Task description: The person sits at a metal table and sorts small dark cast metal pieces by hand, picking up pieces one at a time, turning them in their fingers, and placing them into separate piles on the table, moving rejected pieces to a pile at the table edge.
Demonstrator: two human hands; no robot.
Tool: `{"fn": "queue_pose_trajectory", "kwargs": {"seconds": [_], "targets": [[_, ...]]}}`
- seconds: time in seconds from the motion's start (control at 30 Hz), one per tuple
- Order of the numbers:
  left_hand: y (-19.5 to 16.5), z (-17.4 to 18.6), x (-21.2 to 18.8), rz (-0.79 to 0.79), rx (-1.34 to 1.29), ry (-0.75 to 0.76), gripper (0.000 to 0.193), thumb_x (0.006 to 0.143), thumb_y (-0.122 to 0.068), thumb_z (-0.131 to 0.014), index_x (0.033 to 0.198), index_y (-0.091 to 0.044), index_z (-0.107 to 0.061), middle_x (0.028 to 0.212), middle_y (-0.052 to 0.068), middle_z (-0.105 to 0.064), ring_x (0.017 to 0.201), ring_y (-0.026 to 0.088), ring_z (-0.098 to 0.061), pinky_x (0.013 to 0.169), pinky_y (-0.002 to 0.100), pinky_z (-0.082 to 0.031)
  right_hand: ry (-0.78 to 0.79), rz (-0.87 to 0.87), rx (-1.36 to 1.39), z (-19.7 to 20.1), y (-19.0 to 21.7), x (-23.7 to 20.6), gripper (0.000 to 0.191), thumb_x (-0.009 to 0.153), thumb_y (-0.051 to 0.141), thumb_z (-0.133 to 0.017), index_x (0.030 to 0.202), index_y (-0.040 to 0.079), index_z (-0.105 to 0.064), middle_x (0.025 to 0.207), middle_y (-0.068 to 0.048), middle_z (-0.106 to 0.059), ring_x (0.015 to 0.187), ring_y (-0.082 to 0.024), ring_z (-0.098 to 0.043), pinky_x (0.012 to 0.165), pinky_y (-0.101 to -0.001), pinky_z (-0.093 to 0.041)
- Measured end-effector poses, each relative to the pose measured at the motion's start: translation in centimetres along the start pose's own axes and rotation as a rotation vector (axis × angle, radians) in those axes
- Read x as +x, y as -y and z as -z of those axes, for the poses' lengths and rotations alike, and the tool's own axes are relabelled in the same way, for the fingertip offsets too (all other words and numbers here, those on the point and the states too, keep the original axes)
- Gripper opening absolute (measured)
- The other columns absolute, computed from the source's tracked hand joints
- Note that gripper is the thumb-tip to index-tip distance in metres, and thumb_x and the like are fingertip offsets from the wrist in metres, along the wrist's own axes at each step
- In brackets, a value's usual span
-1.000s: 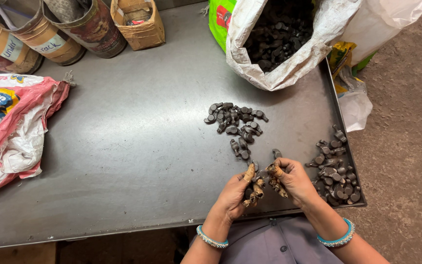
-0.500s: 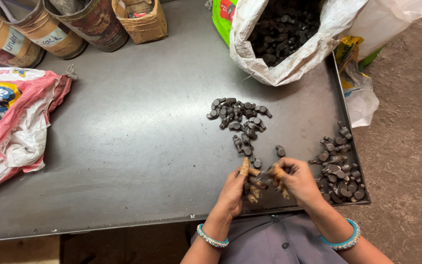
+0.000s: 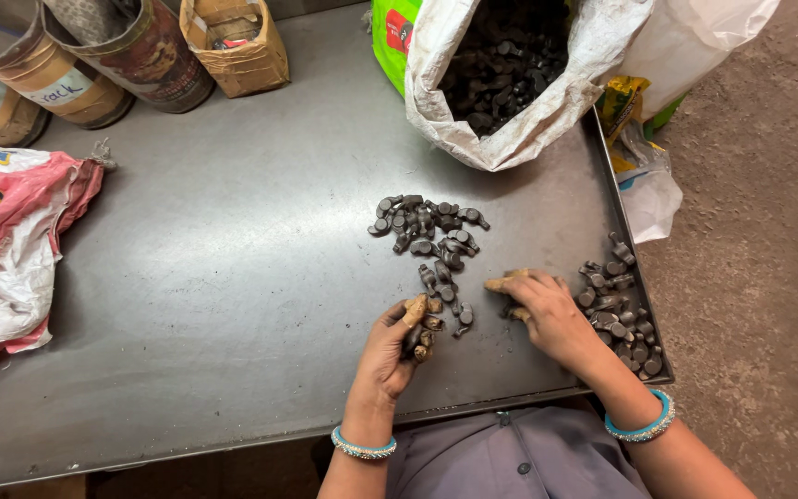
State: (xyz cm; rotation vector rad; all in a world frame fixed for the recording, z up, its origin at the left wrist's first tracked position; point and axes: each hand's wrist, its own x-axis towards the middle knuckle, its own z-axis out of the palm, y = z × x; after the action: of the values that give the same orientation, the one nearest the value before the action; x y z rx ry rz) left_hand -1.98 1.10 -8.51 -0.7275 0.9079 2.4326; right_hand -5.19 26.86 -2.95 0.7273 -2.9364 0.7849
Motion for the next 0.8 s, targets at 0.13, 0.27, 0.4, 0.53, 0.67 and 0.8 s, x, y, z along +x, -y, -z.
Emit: {"fn": "queue_pose_trajectory", "kwargs": {"seconds": [0.13,0.27,0.4,0.53,0.67,0.8], "targets": [[-0.7,0.4,-0.1,-0.064,0.060,-0.061,0.027,0.089,-0.015,-0.076,0.112,-0.002,-0.074,0.081,0.006,-0.071,0.060,0.010,-0.060,0.047,0.023,-0.045,-0.013,-0.227,0.143,-0.6,-1.3,-0.4,0.047,0.074,0.001,-0.082,0.117,0.013,-0.069,0.105,-0.008,-0.073,0.103,-0.025,-0.066,0.091,-0.0374,-0.055],[-0.7,0.4,-0.2,-0.101,0.114,-0.090,0.029,0.088,-0.012,-0.076,0.116,-0.004,-0.074,0.082,0.005,-0.072,0.060,0.009,-0.060,0.047,0.023,-0.044,-0.098,-0.429,0.885,-2.1,-2.3,-1.0,0.042,0.080,0.002,-0.081,0.119,0.004,-0.067,0.107,-0.011,-0.074,0.095,-0.019,-0.072,0.084,-0.0323,-0.061],[-0.3,0.1,-0.2,-0.084,0.114,-0.089,0.029,0.089,-0.012,-0.076,0.116,-0.004,-0.073,0.081,0.004,-0.071,0.061,0.010,-0.060,0.047,0.024,-0.042,0.016,-0.669,1.765,-3.0,-3.3,-2.1,0.047,0.084,0.020,-0.076,0.126,0.001,-0.065,0.108,-0.015,-0.075,0.092,-0.020,-0.073,0.074,-0.0286,-0.059],[0.4,-0.2,0.0,-0.093,0.071,-0.032,0.031,0.090,-0.016,-0.074,0.119,-0.004,-0.073,0.083,0.003,-0.072,0.063,0.009,-0.060,0.049,0.023,-0.044,0.129,-0.743,1.988,-4.0,-3.9,-2.3,0.040,0.095,0.022,-0.070,0.129,0.003,-0.065,0.106,-0.015,-0.076,0.083,-0.019,-0.072,0.069,-0.0301,-0.059],[1.0,-0.4,0.2,-0.067,0.049,-0.026,0.030,0.093,-0.021,-0.074,0.118,-0.006,-0.073,0.081,0.003,-0.071,0.060,0.009,-0.057,0.048,0.023,-0.042,0.116,-0.809,1.961,-4.1,-3.9,-2.4,0.036,0.098,0.021,-0.066,0.127,0.001,-0.063,0.106,-0.015,-0.076,0.088,-0.020,-0.073,0.071,-0.0318,-0.059],[1.5,-0.8,0.0,-0.080,0.051,0.031,0.030,0.095,-0.025,-0.075,0.118,-0.005,-0.075,0.077,0.000,-0.066,0.058,0.008,-0.055,0.047,0.023,-0.044,0.134,-0.799,1.918,-3.5,-3.4,-2.2,0.039,0.097,0.022,-0.066,0.129,0.000,-0.063,0.108,-0.018,-0.075,0.089,-0.021,-0.073,0.075,-0.0333,-0.060]]}}
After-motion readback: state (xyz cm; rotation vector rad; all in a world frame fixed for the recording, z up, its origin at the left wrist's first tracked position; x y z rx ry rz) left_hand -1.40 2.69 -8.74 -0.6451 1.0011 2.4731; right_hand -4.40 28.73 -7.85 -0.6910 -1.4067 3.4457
